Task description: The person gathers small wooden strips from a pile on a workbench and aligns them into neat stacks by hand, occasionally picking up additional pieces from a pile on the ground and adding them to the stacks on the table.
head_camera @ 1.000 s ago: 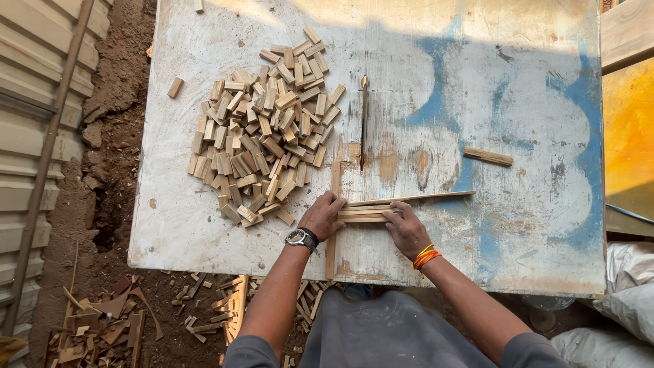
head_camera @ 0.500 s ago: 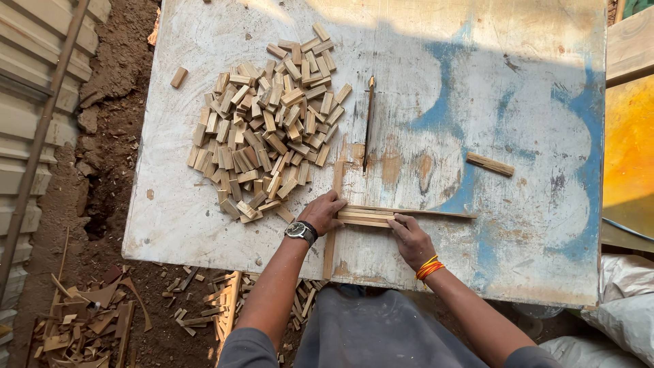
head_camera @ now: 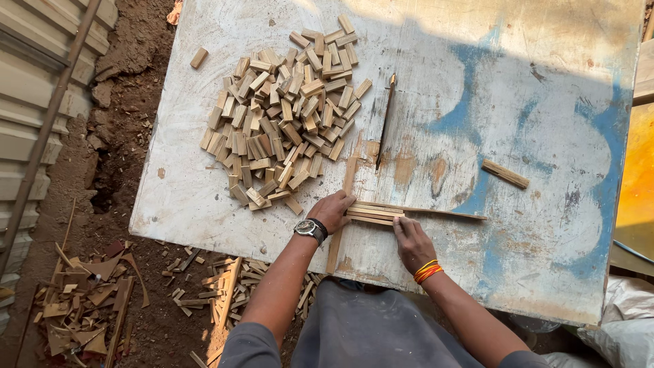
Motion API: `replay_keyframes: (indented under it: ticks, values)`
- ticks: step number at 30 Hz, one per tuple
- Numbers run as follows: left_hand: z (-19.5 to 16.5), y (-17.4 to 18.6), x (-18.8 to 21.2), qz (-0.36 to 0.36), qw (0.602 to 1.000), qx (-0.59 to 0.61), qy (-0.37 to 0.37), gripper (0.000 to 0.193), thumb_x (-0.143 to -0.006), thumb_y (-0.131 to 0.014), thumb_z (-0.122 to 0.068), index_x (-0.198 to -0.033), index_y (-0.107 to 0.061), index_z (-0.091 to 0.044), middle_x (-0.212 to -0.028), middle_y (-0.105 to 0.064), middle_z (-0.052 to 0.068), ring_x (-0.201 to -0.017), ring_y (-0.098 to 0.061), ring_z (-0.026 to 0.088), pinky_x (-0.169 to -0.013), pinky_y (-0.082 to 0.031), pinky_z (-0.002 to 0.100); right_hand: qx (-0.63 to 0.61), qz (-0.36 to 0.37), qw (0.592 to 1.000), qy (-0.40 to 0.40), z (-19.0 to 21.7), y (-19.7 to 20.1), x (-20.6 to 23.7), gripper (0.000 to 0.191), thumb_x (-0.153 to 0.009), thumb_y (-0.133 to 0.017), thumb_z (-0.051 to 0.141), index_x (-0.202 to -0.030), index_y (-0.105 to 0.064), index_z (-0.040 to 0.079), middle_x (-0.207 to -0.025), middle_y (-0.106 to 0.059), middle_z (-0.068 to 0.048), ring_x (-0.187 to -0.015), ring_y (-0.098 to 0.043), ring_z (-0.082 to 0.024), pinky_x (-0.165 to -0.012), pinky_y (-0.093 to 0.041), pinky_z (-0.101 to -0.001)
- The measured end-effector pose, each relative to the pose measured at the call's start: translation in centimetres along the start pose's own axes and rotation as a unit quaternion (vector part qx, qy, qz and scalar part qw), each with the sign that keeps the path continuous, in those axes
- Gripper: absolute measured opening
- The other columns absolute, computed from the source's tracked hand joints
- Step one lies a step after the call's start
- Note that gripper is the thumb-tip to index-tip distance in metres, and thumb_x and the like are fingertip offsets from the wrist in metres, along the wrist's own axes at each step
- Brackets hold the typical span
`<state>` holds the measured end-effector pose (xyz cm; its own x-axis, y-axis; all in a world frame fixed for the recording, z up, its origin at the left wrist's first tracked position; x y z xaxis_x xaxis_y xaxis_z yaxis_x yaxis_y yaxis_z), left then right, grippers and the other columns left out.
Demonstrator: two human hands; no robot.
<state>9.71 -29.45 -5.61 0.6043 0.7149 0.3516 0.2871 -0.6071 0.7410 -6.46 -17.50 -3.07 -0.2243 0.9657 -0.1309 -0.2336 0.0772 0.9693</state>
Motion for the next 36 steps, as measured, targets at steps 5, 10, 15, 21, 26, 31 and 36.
replay_keyframes:
  ticks: [5,10,15,21,26,31,36]
  values:
    - [-0.7,0.1,0.2,0.005,0.999,-0.013,-0.032,0.055,-0.080,-0.080,-0.020,-0.131,-0.061,-0.018,-0.116,-0.062,0.005,-0.107,-0.065,0.028,-0.092,-0.055,0.041,0.019,-0.038,0.989,0.139,0.5,2.8,-1.3,0.042,-0.082,-0.069,0.006,-0.123,-0.065,0.002,-0.124,-0.061,-0.016,-0.120,-0.060,-0.035,-0.109,-0.047,-0.0492]
    - [-0.1,-0.1,-0.2,0.016,1.000,-0.013,-0.010,0.053,-0.081,-0.080,-0.021,-0.130,-0.061,-0.019,-0.117,-0.061,0.004,-0.105,-0.065,0.028,-0.091,-0.054,0.042,-0.041,-0.031,0.992,0.114,-2.1,3.3,-2.2,0.043,-0.081,-0.070,0.012,-0.123,-0.068,0.025,-0.141,-0.056,-0.015,-0.131,-0.053,-0.033,-0.111,-0.044,-0.0465]
    - [-0.2,-0.2,-0.1,-0.013,1.000,0.003,-0.027,0.059,-0.080,-0.080,-0.013,-0.134,-0.057,-0.014,-0.118,-0.060,0.009,-0.109,-0.064,0.031,-0.094,-0.054,0.042,-0.067,0.011,0.993,0.093,-2.8,1.0,-1.4,0.052,-0.086,-0.072,0.017,-0.137,-0.061,0.018,-0.142,-0.057,-0.010,-0.129,-0.054,-0.028,-0.106,-0.048,-0.0454]
    - [0.6,-0.2,2.0,-0.053,0.996,0.069,-0.024,0.076,-0.078,-0.080,-0.012,-0.146,-0.046,-0.011,-0.116,-0.059,0.013,-0.107,-0.062,0.033,-0.093,-0.054,0.042,-0.102,0.037,0.988,0.106,-2.1,0.9,-1.7,0.057,-0.088,-0.072,0.023,-0.141,-0.056,0.014,-0.140,-0.057,-0.009,-0.121,-0.056,-0.030,-0.100,-0.049,-0.0442]
    - [1.1,0.1,2.1,-0.070,0.995,0.068,-0.022,0.057,-0.085,-0.077,-0.015,-0.138,-0.055,-0.013,-0.117,-0.062,0.009,-0.104,-0.066,0.031,-0.088,-0.056,0.042,-0.099,0.042,0.983,0.151,-0.9,1.0,-2.7,0.055,-0.087,-0.073,0.022,-0.139,-0.059,0.015,-0.141,-0.057,-0.011,-0.121,-0.057,-0.030,-0.101,-0.050,-0.0421]
    - [1.0,-0.3,1.4,-0.044,0.998,0.036,-0.036,0.052,-0.081,-0.075,-0.012,-0.129,-0.058,-0.010,-0.111,-0.062,0.010,-0.102,-0.066,0.032,-0.086,-0.056,0.044,-0.120,-0.015,0.987,0.110,-1.1,1.5,-3.5,0.052,-0.084,-0.077,0.022,-0.134,-0.063,0.018,-0.137,-0.062,-0.008,-0.121,-0.059,-0.029,-0.103,-0.048,-0.0436]
    - [1.0,0.4,1.0,-0.051,0.997,0.038,-0.033,0.047,-0.080,-0.074,-0.013,-0.125,-0.060,-0.011,-0.111,-0.063,0.008,-0.098,-0.067,0.032,-0.082,-0.057,0.044,-0.142,-0.003,0.988,0.066,-1.8,1.6,-3.9,0.056,-0.082,-0.078,0.022,-0.135,-0.062,0.013,-0.135,-0.064,-0.008,-0.124,-0.059,-0.028,-0.105,-0.047,-0.0439]
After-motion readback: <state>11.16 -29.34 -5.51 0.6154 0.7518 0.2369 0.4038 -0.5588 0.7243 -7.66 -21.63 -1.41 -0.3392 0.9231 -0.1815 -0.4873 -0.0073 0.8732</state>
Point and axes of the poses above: each hand's wrist, its own x-axis away from the middle knuckle, its own y-axis out of the back of the hand, z = x × y, the point moved 10 cm from there along -x, towards the middle knuckle
